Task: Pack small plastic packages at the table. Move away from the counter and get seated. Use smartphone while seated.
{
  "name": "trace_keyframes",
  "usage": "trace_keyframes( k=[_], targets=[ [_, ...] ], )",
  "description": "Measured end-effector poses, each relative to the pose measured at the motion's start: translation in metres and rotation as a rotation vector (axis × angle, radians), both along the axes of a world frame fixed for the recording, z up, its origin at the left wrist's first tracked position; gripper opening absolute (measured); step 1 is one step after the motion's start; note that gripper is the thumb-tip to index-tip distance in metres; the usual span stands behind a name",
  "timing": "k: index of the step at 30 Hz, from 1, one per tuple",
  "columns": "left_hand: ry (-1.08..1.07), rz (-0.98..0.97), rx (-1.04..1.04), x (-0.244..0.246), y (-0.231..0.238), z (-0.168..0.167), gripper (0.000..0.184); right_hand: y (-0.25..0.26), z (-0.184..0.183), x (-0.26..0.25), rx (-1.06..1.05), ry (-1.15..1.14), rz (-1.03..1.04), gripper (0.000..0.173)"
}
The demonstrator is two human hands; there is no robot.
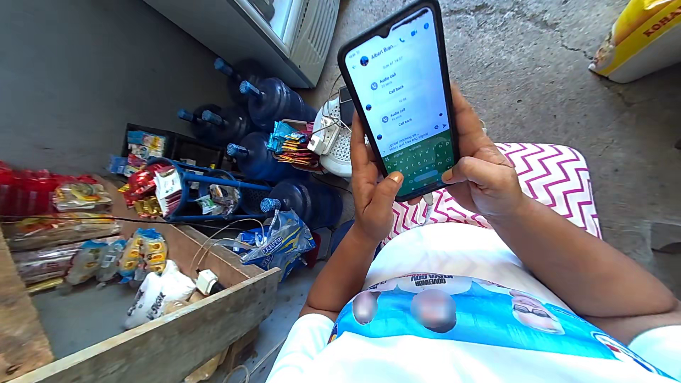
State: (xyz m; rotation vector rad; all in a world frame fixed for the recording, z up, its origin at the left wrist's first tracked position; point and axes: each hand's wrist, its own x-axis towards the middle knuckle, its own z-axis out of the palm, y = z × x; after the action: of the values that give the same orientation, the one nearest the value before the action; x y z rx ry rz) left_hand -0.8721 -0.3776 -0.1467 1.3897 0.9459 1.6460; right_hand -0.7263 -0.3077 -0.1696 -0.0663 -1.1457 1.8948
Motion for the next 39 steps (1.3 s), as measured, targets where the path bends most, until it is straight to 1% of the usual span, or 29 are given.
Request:
trace_keyframes(
  k=[4,12,22,28,37,39],
  targets=[
    [-0.004,0.003,-0.010,0.0002,0.0001,-0.0001,0.081,-0.0001,-0.0004,-0.0007,0.032,0.006,-0.006,0.087],
    [-0.014,0.006,-0.024,-0.0006,-0.0007,-0.0009,0.082,-0.0008,-0.0001,0.0000,0.020,-0.052,-0.010,0.089],
    [0.008,0.016,-0.027,-0.0011,-0.0012,-0.0016,0.082,-0.0010,-0.0003,-0.0016,0.000,-0.010,0.008,0.087],
    [0.001,0.014,-0.042,-0.0015,-0.0018,-0.0019,0.083,-0.0021,0.0008,-0.0011,0.001,-0.068,-0.024,0.088],
    [0.005,0.011,-0.029,-0.0005,-0.0007,-0.0008,0.081,-0.0026,0.0017,-0.0016,-0.018,-0.048,-0.019,0.087],
    [0.001,0.015,-0.027,0.0003,-0.0005,0.0001,0.080,-0.0032,0.0021,-0.0015,-0.016,-0.066,-0.033,0.088]
  ],
)
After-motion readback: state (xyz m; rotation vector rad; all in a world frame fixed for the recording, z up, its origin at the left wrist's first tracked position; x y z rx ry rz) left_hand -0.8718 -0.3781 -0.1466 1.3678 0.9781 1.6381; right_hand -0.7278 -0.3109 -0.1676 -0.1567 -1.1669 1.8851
